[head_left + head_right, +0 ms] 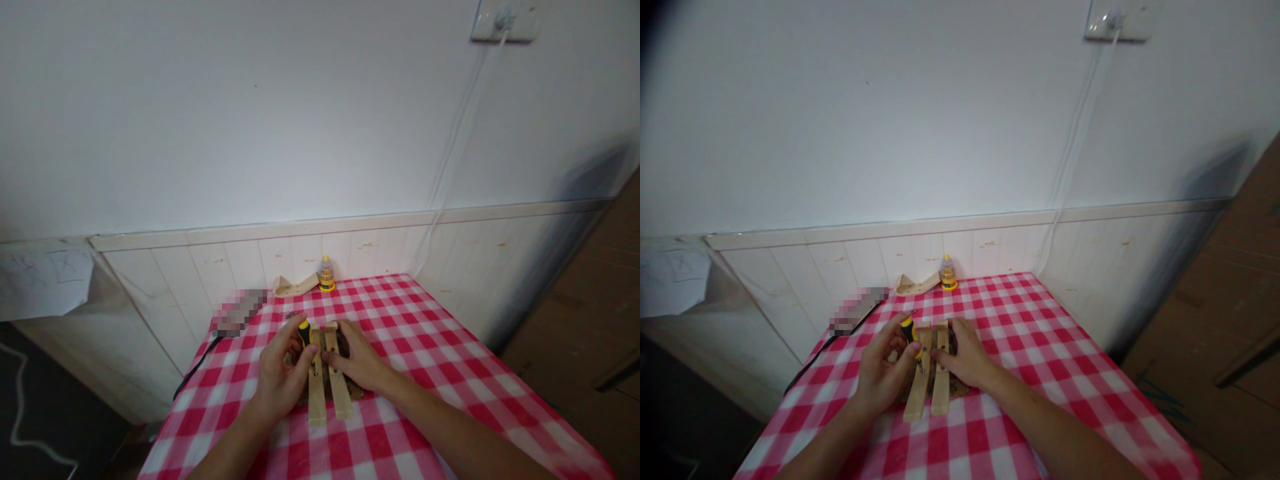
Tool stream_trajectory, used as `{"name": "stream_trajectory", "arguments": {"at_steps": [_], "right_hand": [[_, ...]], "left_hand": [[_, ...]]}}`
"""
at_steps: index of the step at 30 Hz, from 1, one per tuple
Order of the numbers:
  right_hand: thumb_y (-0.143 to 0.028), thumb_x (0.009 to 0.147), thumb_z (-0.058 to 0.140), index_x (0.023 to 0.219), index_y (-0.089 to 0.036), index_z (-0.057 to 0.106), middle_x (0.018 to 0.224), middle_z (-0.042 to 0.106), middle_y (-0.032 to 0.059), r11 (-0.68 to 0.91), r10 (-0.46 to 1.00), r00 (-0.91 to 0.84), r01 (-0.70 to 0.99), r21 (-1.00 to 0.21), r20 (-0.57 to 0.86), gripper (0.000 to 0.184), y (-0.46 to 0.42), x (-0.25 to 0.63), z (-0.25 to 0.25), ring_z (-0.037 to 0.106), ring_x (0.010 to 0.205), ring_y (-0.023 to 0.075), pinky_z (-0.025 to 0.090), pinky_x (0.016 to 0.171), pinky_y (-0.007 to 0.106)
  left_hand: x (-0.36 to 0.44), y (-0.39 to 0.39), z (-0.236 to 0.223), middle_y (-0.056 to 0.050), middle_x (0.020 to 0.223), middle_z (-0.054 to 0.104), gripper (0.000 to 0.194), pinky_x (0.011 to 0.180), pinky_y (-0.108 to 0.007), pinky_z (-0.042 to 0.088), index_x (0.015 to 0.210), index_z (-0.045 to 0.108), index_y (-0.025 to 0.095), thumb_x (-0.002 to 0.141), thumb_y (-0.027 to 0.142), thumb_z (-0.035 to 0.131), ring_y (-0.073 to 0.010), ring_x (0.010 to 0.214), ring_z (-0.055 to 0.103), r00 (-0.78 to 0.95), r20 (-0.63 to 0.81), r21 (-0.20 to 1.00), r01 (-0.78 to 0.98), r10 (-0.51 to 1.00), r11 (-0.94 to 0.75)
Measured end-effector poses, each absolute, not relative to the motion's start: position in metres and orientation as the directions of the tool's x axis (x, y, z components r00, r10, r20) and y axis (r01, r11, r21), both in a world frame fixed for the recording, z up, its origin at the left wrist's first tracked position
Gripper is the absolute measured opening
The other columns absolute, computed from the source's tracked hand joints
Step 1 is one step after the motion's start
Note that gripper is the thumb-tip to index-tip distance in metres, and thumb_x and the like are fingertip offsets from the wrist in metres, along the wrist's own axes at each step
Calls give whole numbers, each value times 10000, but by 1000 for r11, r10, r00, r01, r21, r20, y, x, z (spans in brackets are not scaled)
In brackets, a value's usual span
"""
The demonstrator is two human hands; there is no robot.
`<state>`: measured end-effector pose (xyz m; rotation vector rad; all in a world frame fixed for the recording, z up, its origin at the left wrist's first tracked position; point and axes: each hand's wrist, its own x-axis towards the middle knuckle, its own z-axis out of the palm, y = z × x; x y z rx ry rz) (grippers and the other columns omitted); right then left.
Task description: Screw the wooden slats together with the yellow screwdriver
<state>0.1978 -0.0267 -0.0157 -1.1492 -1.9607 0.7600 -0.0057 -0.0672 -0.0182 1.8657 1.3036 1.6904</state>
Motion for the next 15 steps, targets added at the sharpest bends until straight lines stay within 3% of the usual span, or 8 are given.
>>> {"name": "stream_trajectory", "arguments": {"at_steps": [15], "right_hand": [[-261, 828, 801, 1003, -236, 582, 1116, 653, 84, 421, 898, -331, 459, -782, 289, 281, -25, 198, -19, 585, 1096, 321, 475, 964, 463]], "left_hand": [[-9, -71, -14, 0, 797, 694, 524, 666, -268, 523, 1506, 615, 173, 1019, 364, 638, -159, 695, 639, -76, 565, 794, 322, 822, -516]]}}
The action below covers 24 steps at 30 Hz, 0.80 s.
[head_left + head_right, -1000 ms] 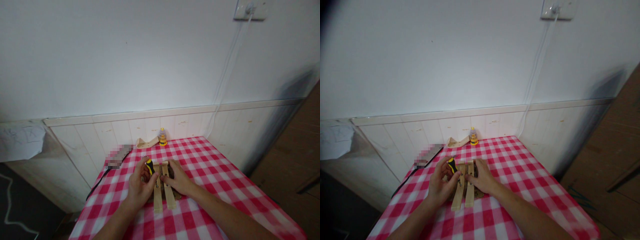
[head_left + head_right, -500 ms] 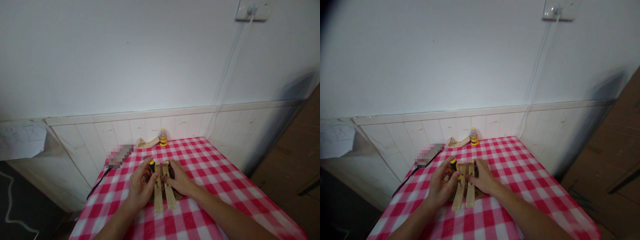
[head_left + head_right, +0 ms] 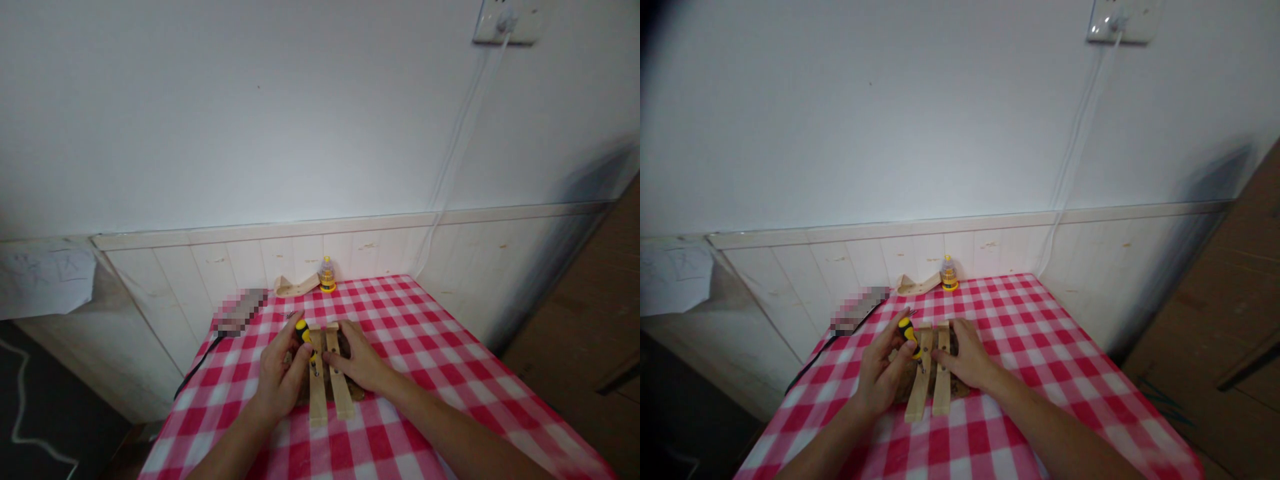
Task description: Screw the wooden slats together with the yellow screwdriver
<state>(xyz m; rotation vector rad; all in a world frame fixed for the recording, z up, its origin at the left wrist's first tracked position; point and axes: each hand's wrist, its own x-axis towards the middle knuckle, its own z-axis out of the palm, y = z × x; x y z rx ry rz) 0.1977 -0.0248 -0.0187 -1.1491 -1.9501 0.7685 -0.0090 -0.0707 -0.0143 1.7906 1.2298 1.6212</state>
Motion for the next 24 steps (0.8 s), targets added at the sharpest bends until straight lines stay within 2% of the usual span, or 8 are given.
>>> {"name": "stream_trajectory", "arguments": {"at_steps": [6, 13, 18, 24], "right_hand": [[-289, 835, 797, 1056, -220, 613, 1138, 660, 101, 417, 897, -339, 443, -794, 283, 295, -24, 198, -18, 596, 1117, 332, 484, 977, 476], [-294, 844, 788, 1120, -206, 636, 1174, 681, 114, 426, 893, -351, 448, -786, 283, 328, -23, 200, -20, 599, 1146, 344, 480, 1020, 508], [-265, 832, 787, 1172, -211, 632, 1215, 678, 113, 430, 890, -347, 430, -794, 294, 378, -22, 200, -22, 593, 1187, 345, 480, 1042, 513], [-270, 822, 799, 1126, -212, 635, 1199, 674, 114, 422, 896, -336, 439, -793, 290, 350, -24, 199, -20, 598, 1182, 348, 487, 1039, 507]], "left_hand": [[-9, -68, -21, -39, 917, 761, 498, 736, -292, 581, 1473, 618, 190, 1005, 359, 647, -189, 811, 715, -109, 509, 841, 274, 854, -466], [-2, -56, -23, -64, 1088, 770, 464, 772, -278, 616, 1424, 596, 226, 994, 381, 678, -180, 889, 756, -352, 515, 856, 152, 782, -495], [-5, -51, -22, -40, 998, 760, 459, 727, -266, 600, 1401, 618, 232, 974, 375, 707, -173, 824, 742, -331, 536, 844, 240, 777, -480], [-5, -54, -22, 5, 888, 717, 447, 659, -241, 552, 1399, 607, 236, 974, 339, 701, -145, 726, 691, -293, 558, 822, 324, 776, -469]]}}
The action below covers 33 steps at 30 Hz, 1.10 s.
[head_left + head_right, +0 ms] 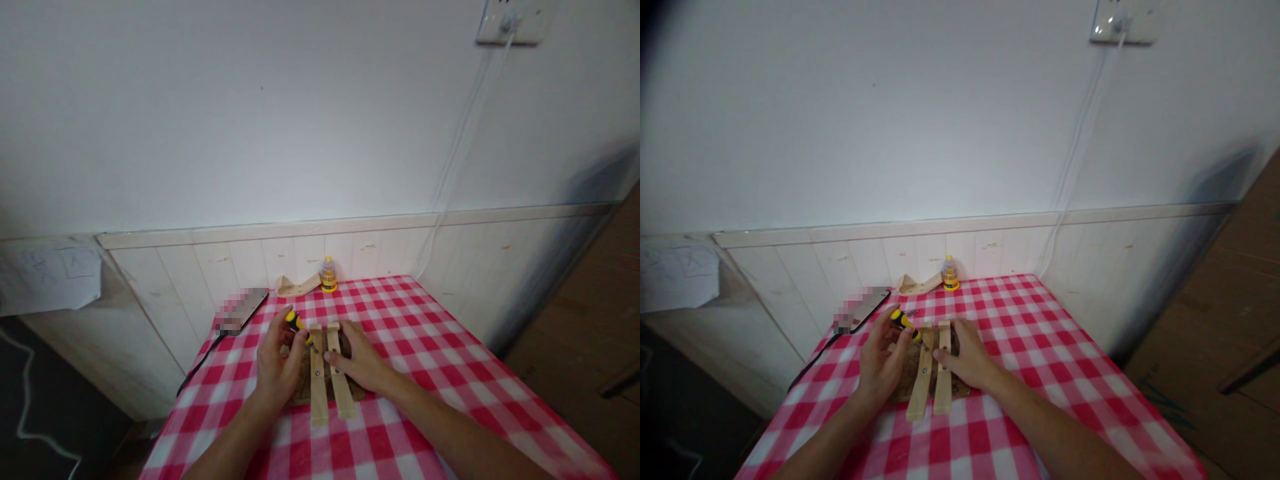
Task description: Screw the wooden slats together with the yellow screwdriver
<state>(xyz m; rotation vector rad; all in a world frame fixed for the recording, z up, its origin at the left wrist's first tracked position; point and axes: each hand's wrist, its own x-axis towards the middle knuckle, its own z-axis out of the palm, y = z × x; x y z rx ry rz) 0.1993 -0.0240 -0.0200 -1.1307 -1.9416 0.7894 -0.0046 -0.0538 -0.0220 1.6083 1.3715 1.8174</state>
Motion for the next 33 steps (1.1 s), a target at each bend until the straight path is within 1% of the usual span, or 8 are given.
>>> {"name": "stream_trajectory", "arguments": {"at_steps": [5, 12, 19, 23, 25, 29, 33], "right_hand": [[-258, 826, 791, 1136, -210, 640, 1205, 674, 111, 417, 897, -336, 431, -800, 286, 347, -25, 199, -18, 600, 1184, 344, 487, 1052, 518], [-254, 832, 795, 1166, -209, 637, 1231, 668, 110, 410, 901, -331, 431, -804, 282, 373, -25, 199, -20, 596, 1198, 333, 487, 1067, 517], [-245, 829, 797, 1114, -233, 637, 1216, 679, 95, 421, 897, -330, 437, -795, 293, 328, -25, 199, -18, 605, 1181, 329, 498, 1053, 514], [-254, 828, 794, 1123, -225, 640, 1193, 679, 96, 421, 897, -334, 443, -791, 290, 334, -24, 200, -20, 606, 1156, 327, 499, 1038, 508], [-259, 830, 793, 1116, -222, 642, 1184, 677, 96, 426, 894, -338, 444, -789, 293, 326, -24, 200, -21, 605, 1144, 325, 494, 1039, 506], [-274, 836, 793, 1134, -211, 644, 1204, 669, 105, 425, 895, -335, 430, -797, 296, 339, -23, 200, -21, 600, 1164, 329, 486, 1050, 506], [-265, 834, 797, 1138, -215, 646, 1203, 674, 100, 415, 899, -334, 440, -796, 284, 343, -24, 200, -21, 603, 1167, 328, 488, 1054, 508]], "left_hand": [[-2, -56, -19, 42, 778, 651, 414, 599, -219, 508, 1362, 628, 229, 968, 331, 701, -131, 653, 647, -302, 570, 813, 338, 764, -473], [-3, -56, -19, 48, 777, 639, 421, 623, -231, 514, 1372, 629, 219, 973, 332, 701, -130, 653, 644, -282, 577, 808, 330, 766, -488], [-4, -56, -19, 37, 808, 647, 476, 667, -246, 537, 1449, 593, 222, 996, 335, 684, -138, 698, 650, -242, 573, 807, 334, 783, -487], [-2, -54, -21, -4, 964, 722, 579, 715, -264, 574, 1533, 472, 260, 1001, 338, 688, -146, 769, 703, -232, 569, 820, 234, 789, -523], [-1, -54, -21, -18, 1017, 738, 547, 722, -261, 582, 1494, 476, 272, 998, 344, 698, -144, 784, 718, -232, 578, 816, 190, 783, -546], [-2, -53, -21, -31, 1021, 743, 410, 717, -241, 578, 1394, 538, 253, 1017, 340, 675, -138, 797, 722, -203, 598, 801, 177, 776, -571], [-4, -53, -20, -53, 1050, 757, 393, 707, -244, 584, 1382, 549, 236, 1023, 354, 660, -150, 813, 738, -189, 590, 807, 177, 785, -564]]}}
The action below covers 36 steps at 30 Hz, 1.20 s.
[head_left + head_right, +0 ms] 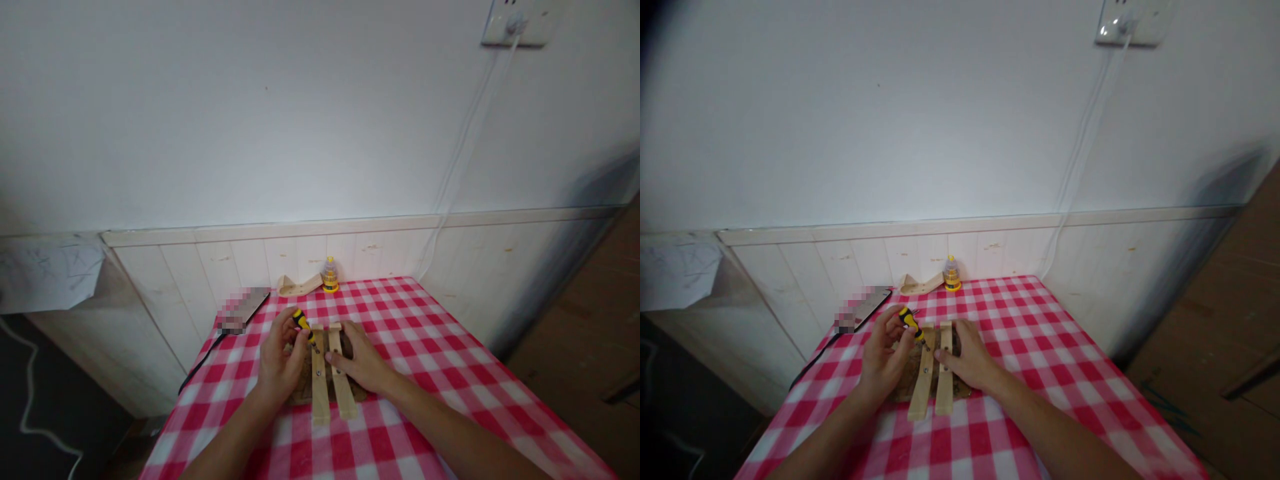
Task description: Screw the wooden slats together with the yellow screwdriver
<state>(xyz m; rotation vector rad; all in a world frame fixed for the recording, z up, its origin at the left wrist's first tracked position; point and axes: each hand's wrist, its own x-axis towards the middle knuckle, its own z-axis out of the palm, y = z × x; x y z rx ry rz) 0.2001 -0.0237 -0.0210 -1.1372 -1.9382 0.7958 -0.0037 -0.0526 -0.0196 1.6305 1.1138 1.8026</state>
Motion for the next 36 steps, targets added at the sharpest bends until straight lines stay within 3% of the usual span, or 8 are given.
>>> {"name": "stream_trajectory", "arguments": {"at_steps": [7, 17, 25, 36], "right_hand": [[-253, 837, 792, 1151, -222, 651, 1201, 677, 93, 426, 894, -333, 429, -796, 299, 346, -24, 200, -22, 612, 1170, 325, 503, 1048, 511], [-256, 819, 798, 1066, -238, 623, 1158, 677, 82, 429, 895, -327, 443, -787, 304, 304, -25, 199, -19, 612, 1139, 323, 508, 1021, 500], [-263, 825, 793, 1032, -239, 620, 1134, 683, 77, 430, 895, -324, 445, -785, 306, 272, -25, 199, -20, 617, 1120, 319, 515, 1008, 498], [-256, 820, 782, 1094, -229, 628, 1158, 676, 91, 433, 892, -332, 433, -791, 307, 316, -24, 200, -20, 609, 1131, 332, 495, 1016, 505]], "left_hand": [[-3, -50, -14, 44, 788, 632, 408, 604, -222, 538, 1255, 665, 225, 890, 351, 796, -115, 623, 613, -268, 640, 761, 347, 720, -548], [-3, -51, -21, 57, 782, 624, 434, 625, -218, 536, 1354, 630, 246, 942, 306, 751, -118, 647, 637, -228, 593, 800, 276, 772, -532], [-3, -52, -20, 5, 916, 679, 423, 646, -231, 547, 1401, 640, 237, 987, 313, 683, -125, 690, 656, -200, 562, 822, 245, 803, -514], [-2, -52, -21, 23, 877, 685, 486, 643, -229, 552, 1407, 612, 241, 933, 273, 717, -118, 662, 667, -202, 635, 758, 351, 746, -550]]}}
